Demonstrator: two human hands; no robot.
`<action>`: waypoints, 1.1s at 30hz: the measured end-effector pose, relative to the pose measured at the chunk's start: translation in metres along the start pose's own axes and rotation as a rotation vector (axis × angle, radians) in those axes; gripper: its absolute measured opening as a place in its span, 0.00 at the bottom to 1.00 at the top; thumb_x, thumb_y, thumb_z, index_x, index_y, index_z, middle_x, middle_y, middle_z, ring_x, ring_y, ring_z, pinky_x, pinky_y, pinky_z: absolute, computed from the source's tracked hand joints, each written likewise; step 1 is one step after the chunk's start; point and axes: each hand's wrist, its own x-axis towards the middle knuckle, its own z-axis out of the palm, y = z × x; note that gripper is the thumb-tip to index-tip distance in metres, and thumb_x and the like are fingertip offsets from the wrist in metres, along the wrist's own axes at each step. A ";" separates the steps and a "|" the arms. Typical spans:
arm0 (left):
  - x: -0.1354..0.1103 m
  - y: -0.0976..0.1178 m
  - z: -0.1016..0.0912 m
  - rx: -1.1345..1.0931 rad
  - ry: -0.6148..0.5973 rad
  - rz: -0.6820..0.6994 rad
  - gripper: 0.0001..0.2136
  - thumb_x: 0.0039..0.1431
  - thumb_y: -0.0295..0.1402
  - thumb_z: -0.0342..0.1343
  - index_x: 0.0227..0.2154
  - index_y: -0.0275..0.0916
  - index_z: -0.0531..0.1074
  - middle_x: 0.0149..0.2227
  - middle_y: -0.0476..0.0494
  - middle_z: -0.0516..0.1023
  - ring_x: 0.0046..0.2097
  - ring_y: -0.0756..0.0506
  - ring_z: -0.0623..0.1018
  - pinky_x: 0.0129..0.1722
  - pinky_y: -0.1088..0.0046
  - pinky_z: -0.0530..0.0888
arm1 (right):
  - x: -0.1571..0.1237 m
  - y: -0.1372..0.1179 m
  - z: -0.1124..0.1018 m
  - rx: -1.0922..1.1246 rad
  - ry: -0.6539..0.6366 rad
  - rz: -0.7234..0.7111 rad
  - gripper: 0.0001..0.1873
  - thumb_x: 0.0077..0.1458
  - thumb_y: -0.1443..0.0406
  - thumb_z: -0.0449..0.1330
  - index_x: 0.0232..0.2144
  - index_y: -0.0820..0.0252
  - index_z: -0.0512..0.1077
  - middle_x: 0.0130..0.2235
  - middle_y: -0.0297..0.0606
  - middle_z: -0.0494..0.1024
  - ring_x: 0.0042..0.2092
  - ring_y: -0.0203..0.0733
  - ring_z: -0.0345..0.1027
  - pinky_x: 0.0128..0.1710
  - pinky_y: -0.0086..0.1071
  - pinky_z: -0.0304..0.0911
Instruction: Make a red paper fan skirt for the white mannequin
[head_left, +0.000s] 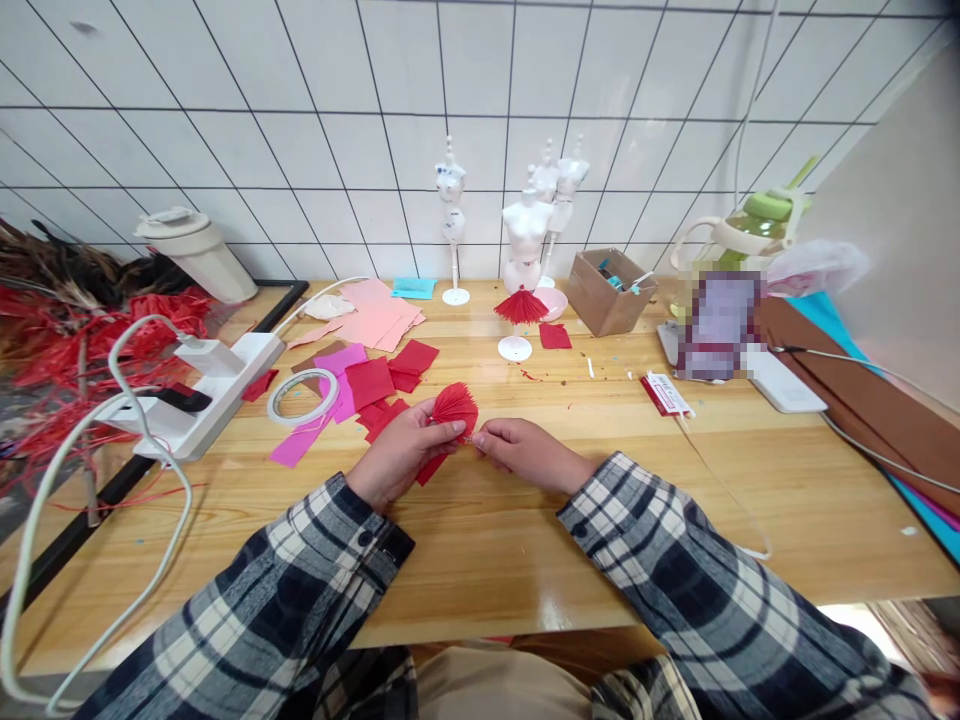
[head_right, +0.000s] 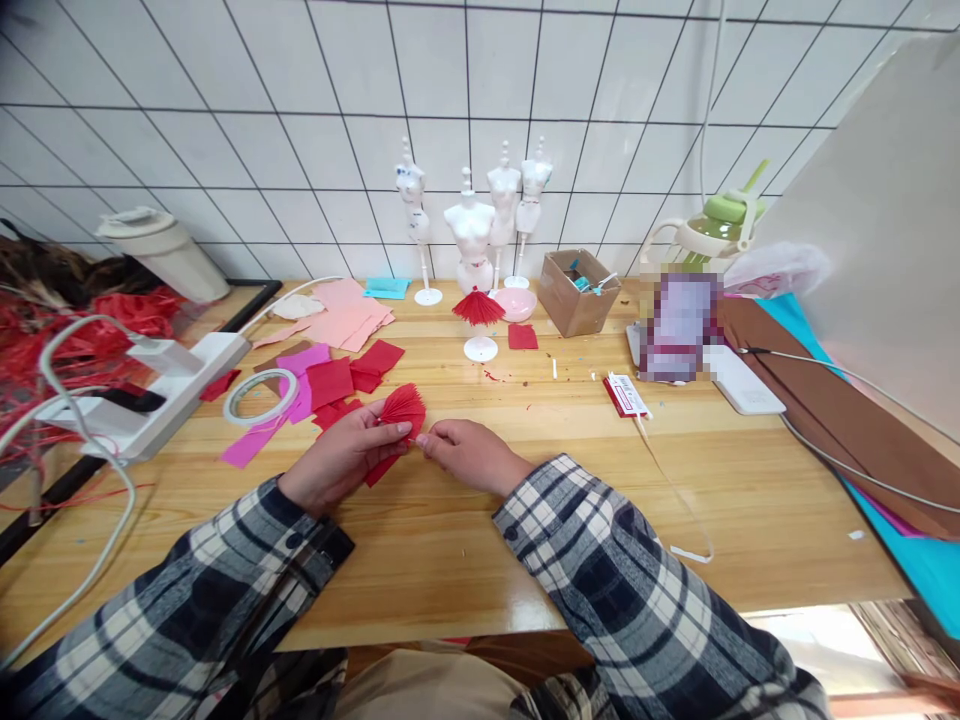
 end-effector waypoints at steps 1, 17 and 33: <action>0.000 0.000 0.000 0.001 -0.006 0.000 0.16 0.44 0.26 0.67 0.37 0.35 0.72 0.33 0.46 0.77 0.32 0.52 0.76 0.31 0.81 0.73 | 0.000 0.000 0.000 0.001 -0.004 0.004 0.18 0.62 0.55 0.48 0.28 0.61 0.68 0.23 0.30 0.64 0.26 0.32 0.56 0.27 0.27 0.51; 0.000 0.001 -0.001 0.017 -0.070 0.003 0.13 0.44 0.27 0.67 0.35 0.34 0.73 0.31 0.47 0.76 0.31 0.51 0.75 0.31 0.79 0.72 | -0.001 -0.002 0.001 0.013 -0.016 0.015 0.18 0.62 0.56 0.49 0.27 0.61 0.68 0.23 0.29 0.64 0.26 0.32 0.55 0.26 0.27 0.51; 0.002 0.000 -0.002 -0.115 0.040 0.053 0.14 0.44 0.22 0.66 0.35 0.35 0.71 0.32 0.48 0.77 0.32 0.52 0.77 0.37 0.78 0.76 | 0.001 0.002 0.004 -0.077 0.134 0.015 0.18 0.61 0.54 0.50 0.28 0.60 0.67 0.26 0.31 0.67 0.30 0.34 0.59 0.30 0.28 0.52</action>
